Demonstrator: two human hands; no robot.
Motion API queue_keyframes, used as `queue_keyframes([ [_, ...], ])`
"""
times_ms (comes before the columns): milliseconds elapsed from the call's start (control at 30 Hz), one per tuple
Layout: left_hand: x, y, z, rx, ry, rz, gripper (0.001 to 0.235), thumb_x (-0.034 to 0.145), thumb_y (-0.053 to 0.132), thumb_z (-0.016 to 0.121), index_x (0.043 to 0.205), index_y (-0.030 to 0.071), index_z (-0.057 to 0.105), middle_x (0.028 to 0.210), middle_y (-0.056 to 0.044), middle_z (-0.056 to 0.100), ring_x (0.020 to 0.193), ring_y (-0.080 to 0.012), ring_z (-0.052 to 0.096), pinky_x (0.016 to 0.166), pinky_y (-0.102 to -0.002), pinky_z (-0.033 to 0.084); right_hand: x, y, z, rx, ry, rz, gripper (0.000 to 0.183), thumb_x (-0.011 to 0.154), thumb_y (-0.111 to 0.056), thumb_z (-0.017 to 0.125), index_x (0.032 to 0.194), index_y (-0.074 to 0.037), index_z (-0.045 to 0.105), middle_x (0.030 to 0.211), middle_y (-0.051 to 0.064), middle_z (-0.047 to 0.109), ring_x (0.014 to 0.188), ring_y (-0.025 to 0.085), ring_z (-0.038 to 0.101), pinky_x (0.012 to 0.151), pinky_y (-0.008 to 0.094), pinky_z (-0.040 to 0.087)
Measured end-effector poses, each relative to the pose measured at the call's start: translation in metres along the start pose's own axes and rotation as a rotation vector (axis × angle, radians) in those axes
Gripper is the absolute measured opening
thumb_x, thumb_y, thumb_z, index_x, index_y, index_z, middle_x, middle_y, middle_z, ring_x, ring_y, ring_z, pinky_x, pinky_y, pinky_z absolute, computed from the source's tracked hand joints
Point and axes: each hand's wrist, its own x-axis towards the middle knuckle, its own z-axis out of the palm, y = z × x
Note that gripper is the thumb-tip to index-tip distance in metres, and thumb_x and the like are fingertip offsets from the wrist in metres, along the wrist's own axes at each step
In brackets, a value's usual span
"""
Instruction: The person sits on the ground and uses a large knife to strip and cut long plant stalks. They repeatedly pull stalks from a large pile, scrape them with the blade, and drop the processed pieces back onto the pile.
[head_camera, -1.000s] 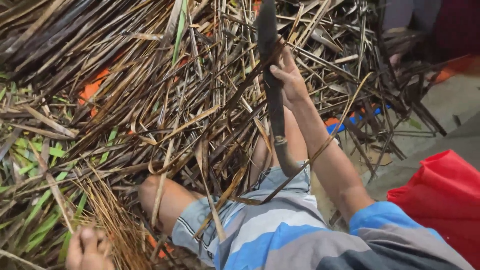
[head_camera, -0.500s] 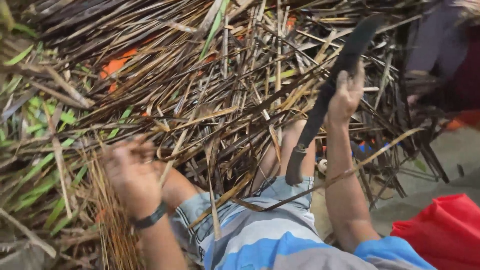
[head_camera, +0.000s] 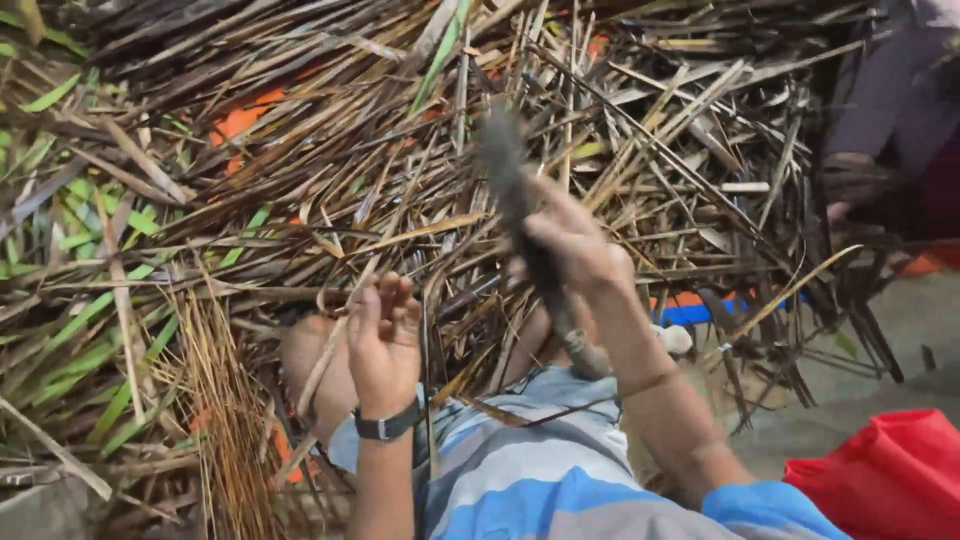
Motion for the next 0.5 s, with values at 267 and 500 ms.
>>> queue_keyframes([
  [267, -0.045, -0.004, 0.007, 0.130, -0.068, -0.273, 0.034, 0.108, 0.023, 0.048, 0.135, 0.005, 0.055, 0.116, -0.017, 0.072, 0.104, -0.0237, 0.072, 0.080, -0.027, 0.063, 0.016, 0.032, 0.009, 0.062, -0.047, 0.131, 0.042, 0.095, -0.001, 0.063, 0.136, -0.005, 0.058, 0.089, 0.030, 0.068, 0.058, 0.042, 0.072, 0.043, 0.048, 0.061],
  [500, -0.058, 0.055, 0.056, 0.495, -0.682, -0.243, 0.032, 0.107, 0.036, 0.052, 0.118, 0.007, 0.061, 0.095, -0.012, 0.075, 0.075, -0.0177, 0.068, 0.067, -0.030, 0.056, 0.014, 0.003, 0.005, 0.084, -0.202, 0.312, 0.067, 0.094, -0.020, 0.070, 0.150, 0.002, 0.039, 0.101, 0.030, 0.070, 0.070, 0.026, 0.072, 0.064, 0.031, 0.065],
])
